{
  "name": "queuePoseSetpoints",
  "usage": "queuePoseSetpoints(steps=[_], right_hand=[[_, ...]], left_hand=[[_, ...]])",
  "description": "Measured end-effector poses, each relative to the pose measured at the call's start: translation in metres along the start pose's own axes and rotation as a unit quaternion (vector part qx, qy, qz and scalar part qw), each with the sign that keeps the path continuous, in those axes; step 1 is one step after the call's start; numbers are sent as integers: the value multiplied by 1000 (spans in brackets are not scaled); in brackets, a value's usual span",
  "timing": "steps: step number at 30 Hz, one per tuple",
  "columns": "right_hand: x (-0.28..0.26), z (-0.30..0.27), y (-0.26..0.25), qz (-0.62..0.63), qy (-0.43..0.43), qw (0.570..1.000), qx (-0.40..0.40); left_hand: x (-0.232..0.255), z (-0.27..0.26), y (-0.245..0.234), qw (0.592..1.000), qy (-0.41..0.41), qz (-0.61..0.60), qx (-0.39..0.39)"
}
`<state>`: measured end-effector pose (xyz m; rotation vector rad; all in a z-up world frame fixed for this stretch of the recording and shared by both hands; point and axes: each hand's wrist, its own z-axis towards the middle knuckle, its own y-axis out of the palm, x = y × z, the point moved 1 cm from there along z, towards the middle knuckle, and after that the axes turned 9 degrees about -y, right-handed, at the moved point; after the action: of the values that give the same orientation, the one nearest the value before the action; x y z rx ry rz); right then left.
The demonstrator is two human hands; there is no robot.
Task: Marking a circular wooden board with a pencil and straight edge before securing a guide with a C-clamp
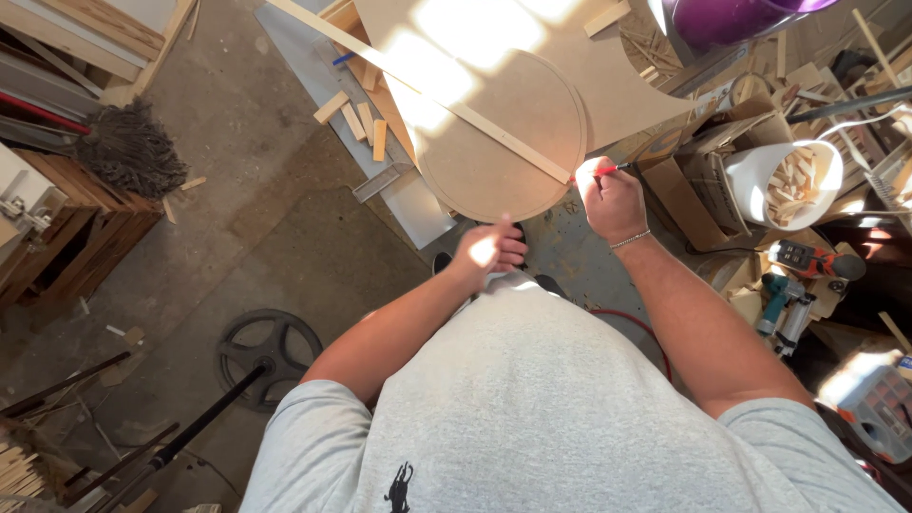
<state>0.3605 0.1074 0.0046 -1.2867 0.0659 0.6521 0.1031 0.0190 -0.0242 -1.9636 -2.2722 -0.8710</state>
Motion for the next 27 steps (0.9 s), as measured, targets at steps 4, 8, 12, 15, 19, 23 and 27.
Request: queuePoseSetpoints(steps=[4, 8, 12, 15, 19, 23, 27], right_hand=[[15, -4, 6, 7, 0, 1000, -3], [23, -15, 12, 2, 1, 1000, -11], [16, -16, 4, 14, 1, 1000, -21], [-7, -12, -9, 6, 2, 1000, -14], [-2, -21, -7, -2, 13, 999, -31], [-1, -27, -7, 1, 7, 1000, -25], [-13, -20, -6, 5, -12, 1000, -10]], left_hand=[[22, -26, -14, 994, 38, -80, 60], [15, -18, -10, 985, 82, -135, 69], [12, -38, 6, 985, 82, -148, 35], [-13, -16, 10, 992, 59, -108, 1], [-41, 20, 17, 997, 18, -65, -33], [-37, 22, 33, 994, 37, -87, -49], [-8, 5, 48, 990, 55, -121, -49]])
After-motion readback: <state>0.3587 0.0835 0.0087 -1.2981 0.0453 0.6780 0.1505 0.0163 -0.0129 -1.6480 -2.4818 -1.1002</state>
